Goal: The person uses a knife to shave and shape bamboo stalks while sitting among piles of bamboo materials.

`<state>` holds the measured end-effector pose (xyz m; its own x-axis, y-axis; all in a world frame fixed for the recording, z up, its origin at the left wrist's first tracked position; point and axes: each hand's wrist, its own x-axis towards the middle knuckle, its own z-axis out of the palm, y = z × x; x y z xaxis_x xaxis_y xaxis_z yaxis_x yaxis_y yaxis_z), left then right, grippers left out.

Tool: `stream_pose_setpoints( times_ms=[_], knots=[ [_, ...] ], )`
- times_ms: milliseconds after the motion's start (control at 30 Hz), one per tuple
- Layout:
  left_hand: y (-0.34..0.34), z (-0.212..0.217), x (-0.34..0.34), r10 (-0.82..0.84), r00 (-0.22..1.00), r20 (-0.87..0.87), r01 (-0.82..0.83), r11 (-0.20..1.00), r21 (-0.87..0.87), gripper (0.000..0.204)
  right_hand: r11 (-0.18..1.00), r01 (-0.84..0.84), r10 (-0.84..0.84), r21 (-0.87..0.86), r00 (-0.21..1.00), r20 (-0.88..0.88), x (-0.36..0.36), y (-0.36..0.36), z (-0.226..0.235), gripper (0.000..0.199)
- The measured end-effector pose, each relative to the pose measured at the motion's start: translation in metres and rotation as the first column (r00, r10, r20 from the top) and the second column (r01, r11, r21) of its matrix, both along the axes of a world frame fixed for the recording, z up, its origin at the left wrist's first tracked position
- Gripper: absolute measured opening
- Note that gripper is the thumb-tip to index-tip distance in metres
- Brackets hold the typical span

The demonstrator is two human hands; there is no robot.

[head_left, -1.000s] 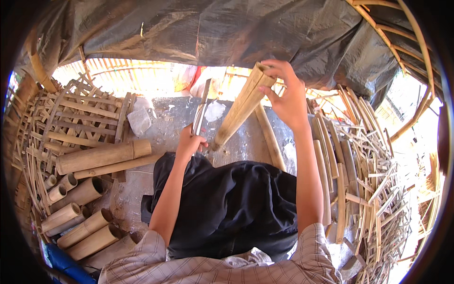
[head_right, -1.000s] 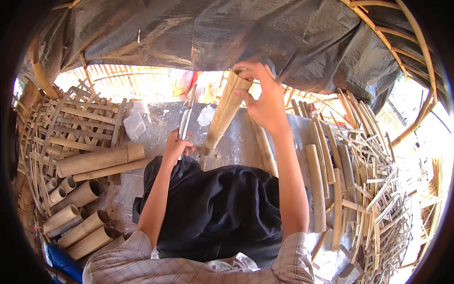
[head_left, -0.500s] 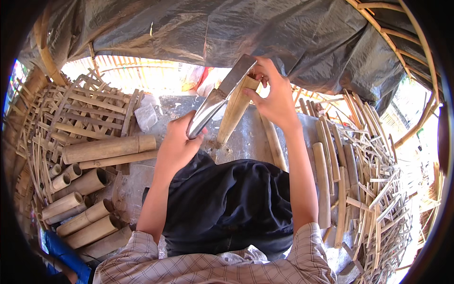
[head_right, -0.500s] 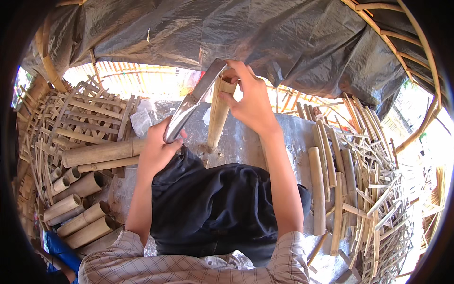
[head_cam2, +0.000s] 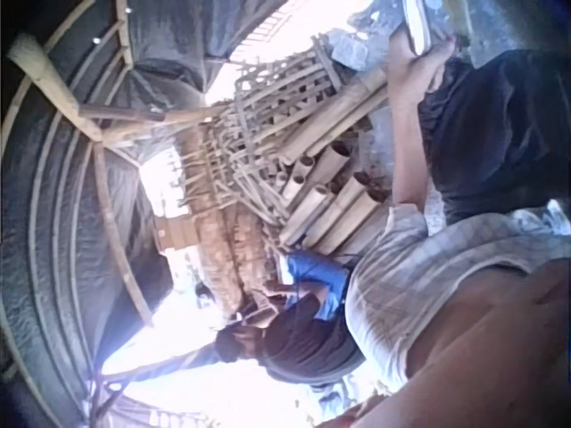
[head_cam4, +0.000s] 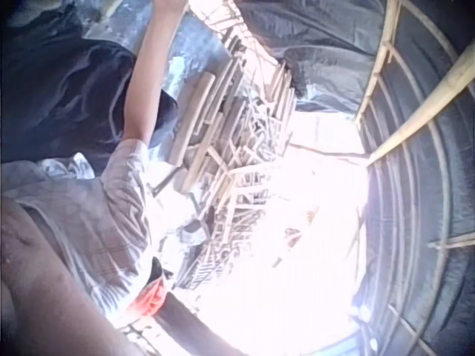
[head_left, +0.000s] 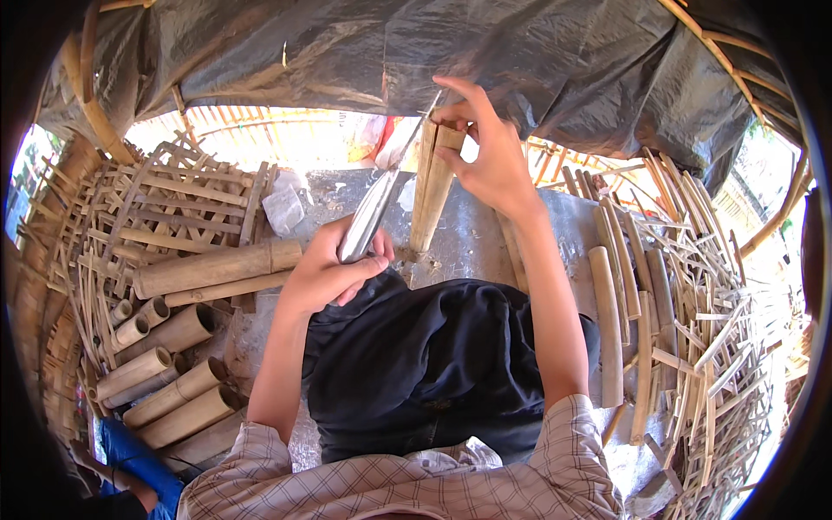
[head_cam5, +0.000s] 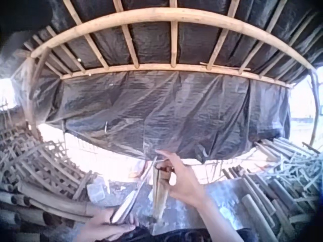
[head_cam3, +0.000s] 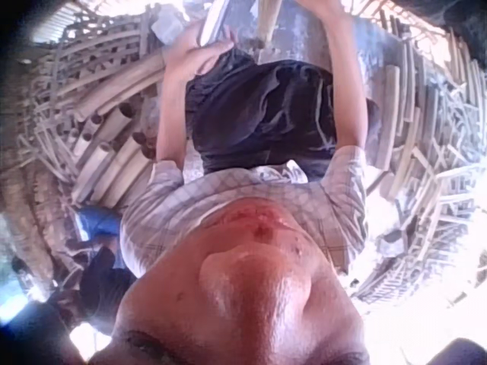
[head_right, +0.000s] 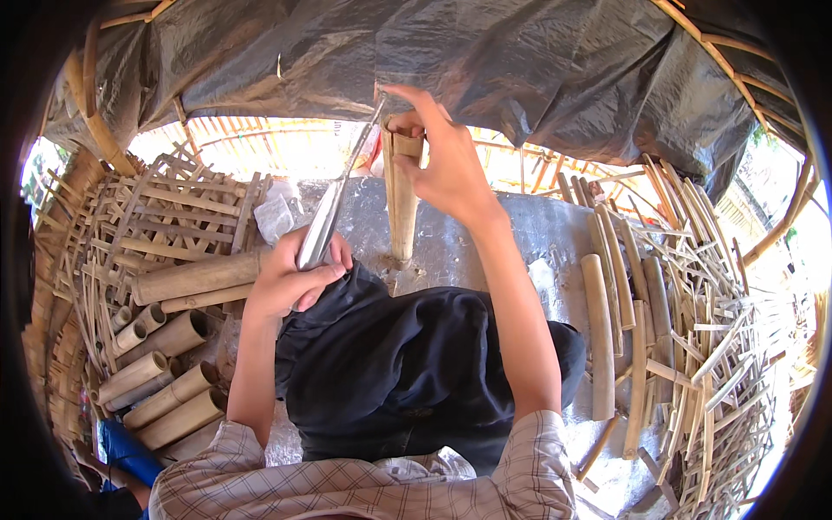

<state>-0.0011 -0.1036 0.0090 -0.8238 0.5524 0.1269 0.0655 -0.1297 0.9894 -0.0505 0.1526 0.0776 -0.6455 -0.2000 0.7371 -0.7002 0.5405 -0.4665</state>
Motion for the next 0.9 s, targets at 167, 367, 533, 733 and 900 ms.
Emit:
stream_pose_setpoints(
  times_ms=[167, 367, 533, 733, 900],
  knots=[
    [0.001, 0.006, -0.003, -0.120, 0.990, 0.072, 0.115, 0.991, 0.076, 0.016, 1.000, -0.021, 0.022, -0.010, 0.999, 0.035, 0.005, 0.000, 0.003, 0.085],
    [0.002, 0.002, -0.011, -0.210, 0.965, 0.159, 0.194, 0.975, 0.112, 0.015, 1.000, 0.009, -0.010, 0.013, 0.999, 0.039, 0.009, 0.004, 0.006, 0.089],
    [0.007, -0.002, -0.011, -0.267, 0.937, 0.225, 0.228, 0.956, 0.186, 0.015, 1.000, -0.023, 0.023, 0.006, 0.999, 0.047, 0.010, 0.007, 0.006, 0.089],
    [0.017, -0.014, -0.003, -0.269, 0.931, 0.249, 0.211, 0.949, 0.237, 0.016, 0.998, -0.066, 0.065, 0.004, 0.997, 0.036, 0.012, 0.006, 0.006, 0.088],
    [0.031, -0.027, 0.006, -0.254, 0.926, 0.280, 0.170, 0.942, 0.290, 0.022, 0.997, -0.070, 0.070, 0.015, 0.998, -0.002, 0.011, 0.000, 0.005, 0.093]
  ],
)
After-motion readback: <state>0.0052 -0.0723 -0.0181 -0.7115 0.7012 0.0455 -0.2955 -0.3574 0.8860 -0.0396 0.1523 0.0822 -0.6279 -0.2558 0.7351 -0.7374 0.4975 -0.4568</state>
